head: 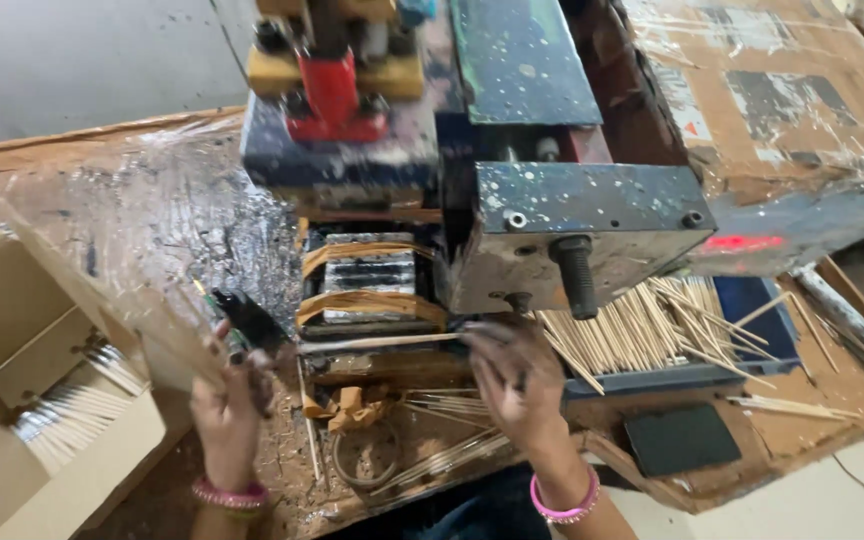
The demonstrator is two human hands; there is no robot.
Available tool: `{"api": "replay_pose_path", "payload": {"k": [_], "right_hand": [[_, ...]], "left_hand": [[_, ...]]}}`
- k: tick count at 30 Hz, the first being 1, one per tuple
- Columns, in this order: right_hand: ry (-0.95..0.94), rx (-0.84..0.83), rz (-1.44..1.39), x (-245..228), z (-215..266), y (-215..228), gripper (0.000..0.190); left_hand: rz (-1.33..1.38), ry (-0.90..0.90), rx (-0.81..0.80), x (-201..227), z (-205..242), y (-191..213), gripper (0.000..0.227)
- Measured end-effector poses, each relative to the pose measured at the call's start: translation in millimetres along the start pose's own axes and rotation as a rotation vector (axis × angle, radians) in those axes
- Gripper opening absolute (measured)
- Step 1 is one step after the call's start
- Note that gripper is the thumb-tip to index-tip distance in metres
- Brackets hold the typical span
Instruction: The person feeds bundles of wooden incense sticks into a processing machine and organizes them into cardboard boxes.
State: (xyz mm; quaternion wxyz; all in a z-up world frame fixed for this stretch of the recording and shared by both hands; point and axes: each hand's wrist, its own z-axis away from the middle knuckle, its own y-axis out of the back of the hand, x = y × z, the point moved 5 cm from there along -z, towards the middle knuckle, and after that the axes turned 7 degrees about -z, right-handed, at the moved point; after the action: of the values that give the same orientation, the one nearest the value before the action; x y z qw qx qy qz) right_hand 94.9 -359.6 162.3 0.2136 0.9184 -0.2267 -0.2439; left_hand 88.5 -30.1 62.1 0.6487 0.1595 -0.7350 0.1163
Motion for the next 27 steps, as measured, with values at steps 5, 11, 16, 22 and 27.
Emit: {"api": "replay_pose_path", "payload": {"k": [5,11,16,22,27], "right_hand": [[-0.535,0.243,0.3,89.9,91.2,64.4,0.021],[-0.608,0.207,-0.21,48.7,67.3,33.4,0.022],[-0.717,-0.095,-0.819,32.2,70.5,-45.5,0.027],[-0.641,-0.094,-1.068,35.9,6.7,-43.5,0.014],[0.002,-0.27,-0.489,2.7,-58.1,-55.5,0.028]], "left_hand": [[-0.191,-0.092,0.098,-41.0,30.0,46.4,0.024],[-0.181,-0.14,-0.278,-14.4,47.1,-11.4,0.021],[-0.371,-0.289,-0.724,31.7,41.5,-70.1,0.013],[-0.207,-0.057,-0.687,-18.6,-12.9,-11.0,0.022],[-0.03,-0.15,-0.31,-6.1,-82.5,-2.5,0.046]]}}
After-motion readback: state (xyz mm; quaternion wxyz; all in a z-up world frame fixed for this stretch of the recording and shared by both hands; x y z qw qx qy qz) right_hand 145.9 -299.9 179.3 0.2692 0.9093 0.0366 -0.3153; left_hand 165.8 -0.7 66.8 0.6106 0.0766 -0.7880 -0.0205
